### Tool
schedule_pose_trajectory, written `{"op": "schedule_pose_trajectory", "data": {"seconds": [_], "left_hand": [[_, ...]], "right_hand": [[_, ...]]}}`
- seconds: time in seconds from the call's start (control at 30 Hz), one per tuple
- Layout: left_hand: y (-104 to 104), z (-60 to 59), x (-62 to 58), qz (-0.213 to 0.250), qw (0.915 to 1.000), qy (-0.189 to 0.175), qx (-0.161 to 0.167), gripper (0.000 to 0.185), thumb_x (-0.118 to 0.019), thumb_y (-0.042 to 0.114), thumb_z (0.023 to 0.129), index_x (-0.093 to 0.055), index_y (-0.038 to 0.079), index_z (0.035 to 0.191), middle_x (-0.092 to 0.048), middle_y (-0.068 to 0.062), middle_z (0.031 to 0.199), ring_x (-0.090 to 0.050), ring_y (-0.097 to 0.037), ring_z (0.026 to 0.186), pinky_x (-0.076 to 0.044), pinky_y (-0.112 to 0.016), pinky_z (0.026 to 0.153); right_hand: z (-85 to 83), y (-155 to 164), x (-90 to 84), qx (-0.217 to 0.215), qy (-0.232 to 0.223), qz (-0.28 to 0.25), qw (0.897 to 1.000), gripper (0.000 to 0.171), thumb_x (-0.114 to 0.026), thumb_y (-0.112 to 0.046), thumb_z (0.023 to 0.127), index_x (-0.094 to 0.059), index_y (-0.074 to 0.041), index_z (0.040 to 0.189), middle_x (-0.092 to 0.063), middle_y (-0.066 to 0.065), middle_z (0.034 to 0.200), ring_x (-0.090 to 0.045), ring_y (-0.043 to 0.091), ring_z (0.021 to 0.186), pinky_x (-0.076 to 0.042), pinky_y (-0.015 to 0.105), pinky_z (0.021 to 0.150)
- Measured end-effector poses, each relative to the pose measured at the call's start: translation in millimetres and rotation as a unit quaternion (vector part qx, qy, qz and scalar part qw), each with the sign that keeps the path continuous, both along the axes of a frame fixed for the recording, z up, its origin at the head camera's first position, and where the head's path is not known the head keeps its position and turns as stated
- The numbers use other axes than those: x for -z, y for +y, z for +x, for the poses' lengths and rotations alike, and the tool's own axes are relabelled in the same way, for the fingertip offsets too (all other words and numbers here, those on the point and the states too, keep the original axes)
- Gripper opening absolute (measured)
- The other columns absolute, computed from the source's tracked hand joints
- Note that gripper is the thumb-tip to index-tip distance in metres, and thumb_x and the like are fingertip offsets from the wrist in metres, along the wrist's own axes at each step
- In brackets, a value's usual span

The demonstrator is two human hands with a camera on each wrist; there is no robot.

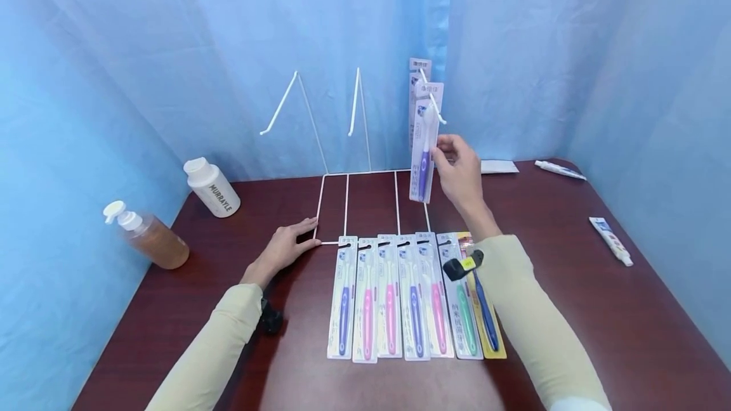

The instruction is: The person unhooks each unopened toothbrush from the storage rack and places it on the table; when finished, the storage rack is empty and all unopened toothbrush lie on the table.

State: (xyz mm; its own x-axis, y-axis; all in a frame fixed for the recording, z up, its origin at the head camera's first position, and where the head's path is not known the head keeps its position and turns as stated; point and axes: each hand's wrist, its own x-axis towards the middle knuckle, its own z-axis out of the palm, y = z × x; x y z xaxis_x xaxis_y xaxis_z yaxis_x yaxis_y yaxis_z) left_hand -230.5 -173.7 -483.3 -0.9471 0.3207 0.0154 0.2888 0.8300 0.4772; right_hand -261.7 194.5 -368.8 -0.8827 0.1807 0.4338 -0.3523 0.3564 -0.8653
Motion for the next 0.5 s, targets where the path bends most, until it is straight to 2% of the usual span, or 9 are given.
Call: {"op": "schedule_pose_trajectory", "data": {"seconds": [0.2,0.33,0.5], "left_hand": [[0,-1.6,-1.5,-0.002,1.0,-0.003,-0.002,0.059,-0.063,0.039,0.091,-0.046,0.017,0.143,-0.042,-0.003,0.15,-0.037,-0.02,0.14,-0.033,-0.046,0.113],[0,-3.2,-1.2,0.0,1.0,-0.002,-0.001,0.059,-0.063,0.038,0.091,-0.046,0.017,0.143,-0.042,-0.003,0.15,-0.037,-0.02,0.14,-0.034,-0.045,0.112],[0,-4.0,-0.6,0.001,1.0,-0.003,0.0,0.059,-0.063,0.038,0.091,-0.045,0.016,0.144,-0.042,-0.003,0.15,-0.037,-0.021,0.14,-0.032,-0.047,0.113]], "right_hand": [[42.2,7,-5.7,-0.043,0.008,-0.009,0.999,0.026,-0.06,-0.009,0.094,-0.061,0.005,0.115,-0.062,-0.003,0.093,-0.063,0.001,0.079,-0.053,0.014,0.069],[68.2,15,-9.6,-0.061,0.008,0.008,0.998,0.025,-0.06,-0.009,0.094,-0.061,0.004,0.116,-0.062,-0.005,0.095,-0.063,0.002,0.08,-0.053,0.013,0.069],[91.4,24,-19.9,-0.084,0.009,0.016,0.996,0.026,-0.06,-0.006,0.093,-0.061,0.003,0.118,-0.063,-0.005,0.099,-0.064,0.004,0.079,-0.053,0.013,0.069]]}}
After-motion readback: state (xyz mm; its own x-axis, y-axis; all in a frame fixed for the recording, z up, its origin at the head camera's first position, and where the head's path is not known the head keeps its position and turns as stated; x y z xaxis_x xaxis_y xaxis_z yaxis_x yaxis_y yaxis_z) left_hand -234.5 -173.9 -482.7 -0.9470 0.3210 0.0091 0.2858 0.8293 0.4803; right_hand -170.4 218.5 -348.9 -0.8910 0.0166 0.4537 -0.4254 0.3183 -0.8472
